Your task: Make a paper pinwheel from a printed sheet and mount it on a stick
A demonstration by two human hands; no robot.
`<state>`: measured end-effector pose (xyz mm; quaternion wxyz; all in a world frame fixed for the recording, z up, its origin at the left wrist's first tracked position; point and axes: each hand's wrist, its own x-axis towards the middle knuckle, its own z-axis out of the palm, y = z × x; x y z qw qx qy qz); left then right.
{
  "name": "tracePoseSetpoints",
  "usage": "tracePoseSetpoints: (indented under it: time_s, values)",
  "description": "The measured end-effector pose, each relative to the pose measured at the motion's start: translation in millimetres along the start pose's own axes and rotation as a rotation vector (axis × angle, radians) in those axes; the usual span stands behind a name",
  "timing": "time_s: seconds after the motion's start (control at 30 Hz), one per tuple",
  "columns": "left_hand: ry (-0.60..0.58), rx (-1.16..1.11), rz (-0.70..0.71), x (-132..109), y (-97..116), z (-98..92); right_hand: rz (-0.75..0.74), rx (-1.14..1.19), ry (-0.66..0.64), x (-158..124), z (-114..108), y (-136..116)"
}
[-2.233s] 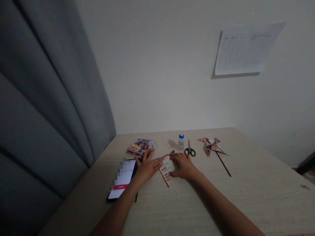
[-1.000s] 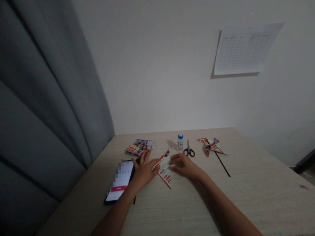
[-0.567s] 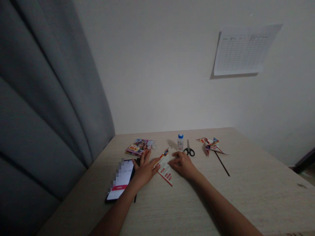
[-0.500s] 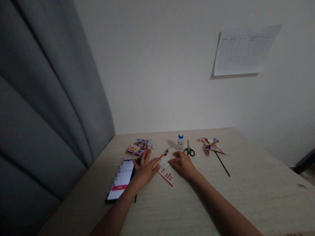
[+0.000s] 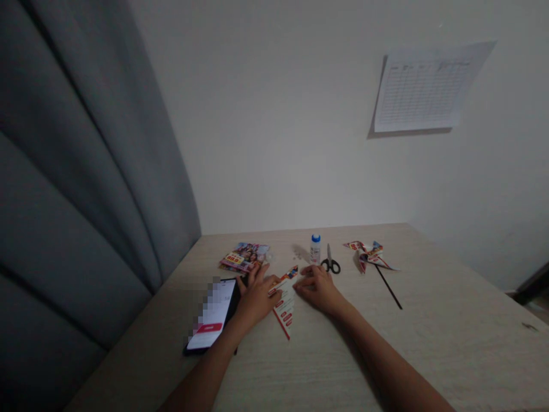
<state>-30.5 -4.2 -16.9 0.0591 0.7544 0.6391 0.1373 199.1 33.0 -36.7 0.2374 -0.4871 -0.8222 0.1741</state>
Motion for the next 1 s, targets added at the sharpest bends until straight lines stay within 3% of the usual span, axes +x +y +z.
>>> tracePoseSetpoints:
  time_s: [0.37,0.57,1.0]
  values:
    - [-0.029,0.032,0.032,-2,-1,8.4,0.040,0.023,0.084,4,10,5]
    - [-0.078,0.023,0.022,-2,-3,7.5,0.071,-0.032,0.117,7,10,6]
    - [-0.063,0.044,0.036,0,-5,8.5,0.199,-0.186,0.167,8,10,-5]
